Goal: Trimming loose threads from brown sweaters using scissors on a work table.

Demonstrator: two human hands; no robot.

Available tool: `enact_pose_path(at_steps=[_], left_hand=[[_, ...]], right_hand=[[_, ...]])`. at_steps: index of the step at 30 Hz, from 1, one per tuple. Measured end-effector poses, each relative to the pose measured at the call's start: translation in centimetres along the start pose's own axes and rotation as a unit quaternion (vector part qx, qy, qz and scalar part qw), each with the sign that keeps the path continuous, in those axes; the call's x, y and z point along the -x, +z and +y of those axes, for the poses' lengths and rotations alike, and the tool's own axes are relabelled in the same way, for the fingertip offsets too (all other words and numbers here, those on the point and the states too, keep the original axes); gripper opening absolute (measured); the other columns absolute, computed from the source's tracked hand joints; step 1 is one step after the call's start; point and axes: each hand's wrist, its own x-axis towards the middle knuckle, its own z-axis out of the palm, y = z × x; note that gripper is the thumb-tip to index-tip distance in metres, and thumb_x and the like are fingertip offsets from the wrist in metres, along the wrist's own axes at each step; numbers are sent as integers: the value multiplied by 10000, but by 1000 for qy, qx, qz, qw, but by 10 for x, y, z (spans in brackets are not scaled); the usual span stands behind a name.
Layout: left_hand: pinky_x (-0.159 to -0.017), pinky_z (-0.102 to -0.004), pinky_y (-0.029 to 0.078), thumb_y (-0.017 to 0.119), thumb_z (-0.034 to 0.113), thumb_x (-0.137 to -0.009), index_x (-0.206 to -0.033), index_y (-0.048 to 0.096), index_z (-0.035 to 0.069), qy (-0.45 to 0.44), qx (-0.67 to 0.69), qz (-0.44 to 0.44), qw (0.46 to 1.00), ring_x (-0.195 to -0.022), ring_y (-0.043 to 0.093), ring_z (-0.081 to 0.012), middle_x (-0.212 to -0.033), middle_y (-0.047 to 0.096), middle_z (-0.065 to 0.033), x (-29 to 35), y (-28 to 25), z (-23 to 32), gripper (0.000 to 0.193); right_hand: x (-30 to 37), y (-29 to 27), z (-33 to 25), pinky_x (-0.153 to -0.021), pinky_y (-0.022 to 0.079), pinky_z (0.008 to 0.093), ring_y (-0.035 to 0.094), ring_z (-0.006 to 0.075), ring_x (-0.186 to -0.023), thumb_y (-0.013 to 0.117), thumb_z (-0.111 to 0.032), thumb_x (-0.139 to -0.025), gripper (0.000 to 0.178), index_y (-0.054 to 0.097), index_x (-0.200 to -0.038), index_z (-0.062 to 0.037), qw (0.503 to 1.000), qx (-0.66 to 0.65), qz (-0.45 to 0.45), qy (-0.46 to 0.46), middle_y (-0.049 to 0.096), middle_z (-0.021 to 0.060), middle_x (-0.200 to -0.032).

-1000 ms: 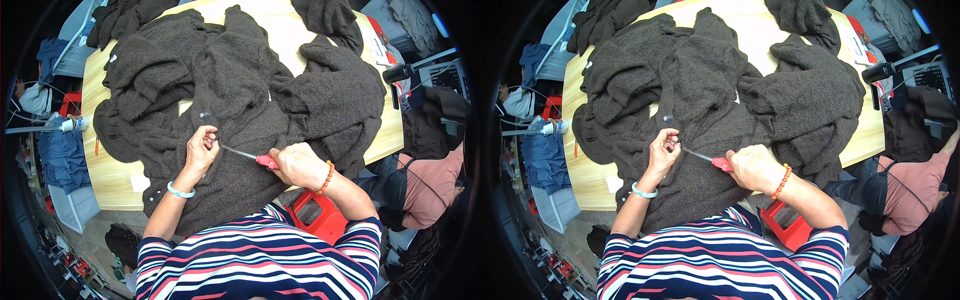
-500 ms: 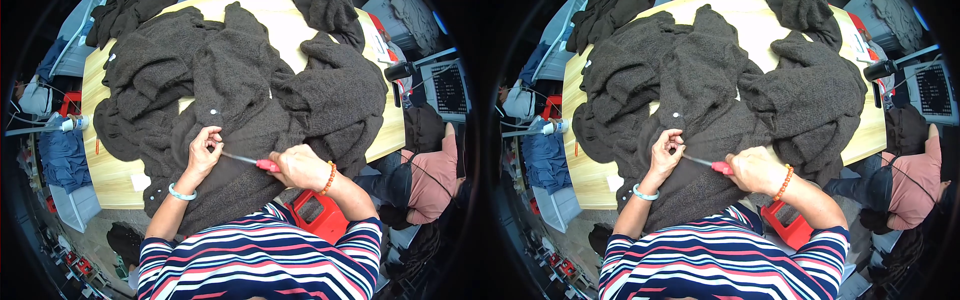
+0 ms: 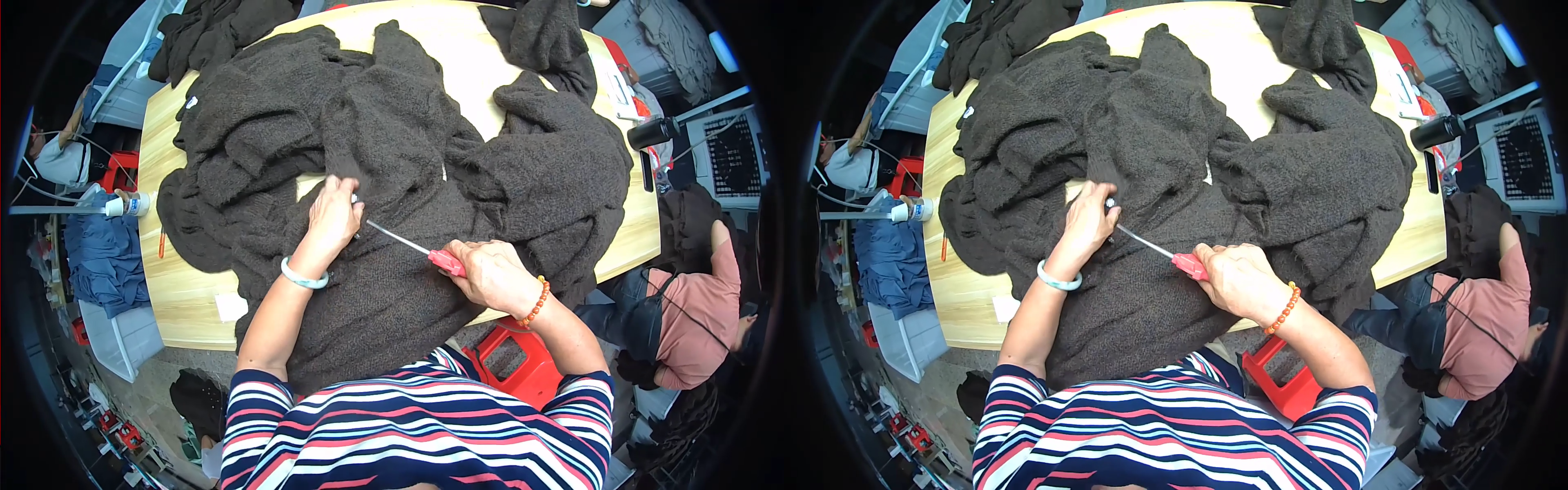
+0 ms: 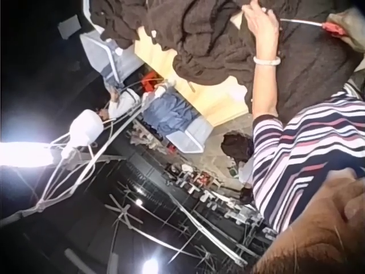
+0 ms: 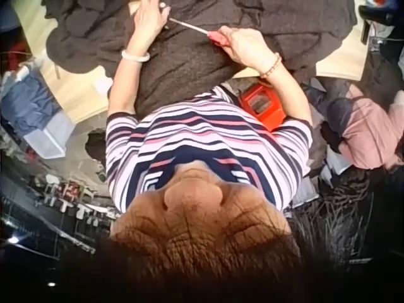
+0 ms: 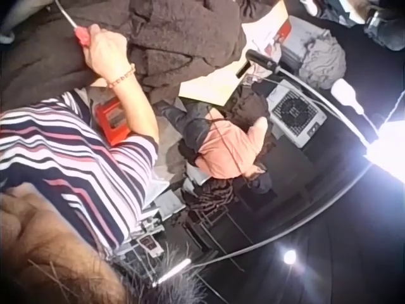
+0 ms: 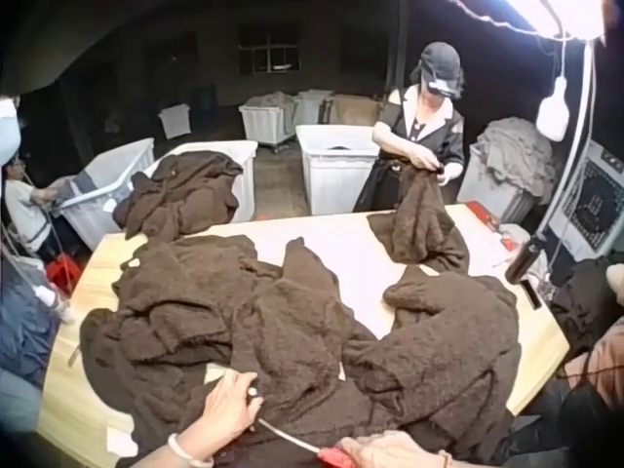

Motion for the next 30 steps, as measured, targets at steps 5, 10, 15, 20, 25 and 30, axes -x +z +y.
enact_pose_path(at_steps=[5, 10, 15, 20, 25, 30], left_hand=[[-738, -404, 532, 692, 51, -800, -990, 645, 0, -121, 103, -176, 971, -759, 641, -311, -812, 601, -141, 10, 11, -21, 202], [-704, -248, 510, 654, -6, -849, -1022, 649, -20, -223, 267, -172, 922, -739, 608, -112, -838, 643, -42, 25, 8, -37, 174], [-770, -187, 499, 627, -33, -907, -1080, 644, -39, -275, 432, -148, 846, -835, 628, -59, -959, 676, -30, 36, 1, -41, 173], [-790, -190, 504, 605, -40, -924, -1124, 653, -38, -273, 426, -138, 851, -881, 644, -69, -999, 686, -38, 43, 4, -42, 205], [-811, -191, 497, 585, -48, -934, -1167, 640, -36, -273, 434, -136, 847, -900, 638, -74, -1024, 683, -46, 49, 3, -45, 240], [-730, -200, 461, 679, -14, -844, -1298, 551, 1, -200, 293, -95, 930, -808, 526, -61, -986, 596, -12, 66, -14, -25, 472]], right_hand=[[-9, -4, 0, -639, 537, 420, 690, 329, -711, 674, -214, -864, 235, 628, -1025, -49, 998, 29, -31, 45, 675, 167, -736], [-14, 2, 2, -584, 522, 428, 676, 336, -635, 671, -254, -869, 241, 635, -975, -40, 999, 28, -6, 22, 648, 158, -644], [-27, -2, -1, -581, 522, 430, 676, 341, -642, 666, -270, -878, 241, 635, -949, -41, 999, 32, -11, 11, 646, 167, -647], [-33, 1, -4, -614, 545, 432, 687, 329, -670, 674, -237, -844, 237, 635, -863, -5, 1000, 5, -14, -10, 648, 176, -655], [-33, -2, -14, -587, 522, 456, 672, 358, -644, 656, -283, -891, 240, 630, -920, -46, 998, -4, -62, -17, 639, 176, -634], [-25, -5, -10, -678, 535, 431, 684, 351, -735, 668, -257, -887, 255, 627, -1028, -48, 998, -14, -49, 26, 672, 177, -747]])
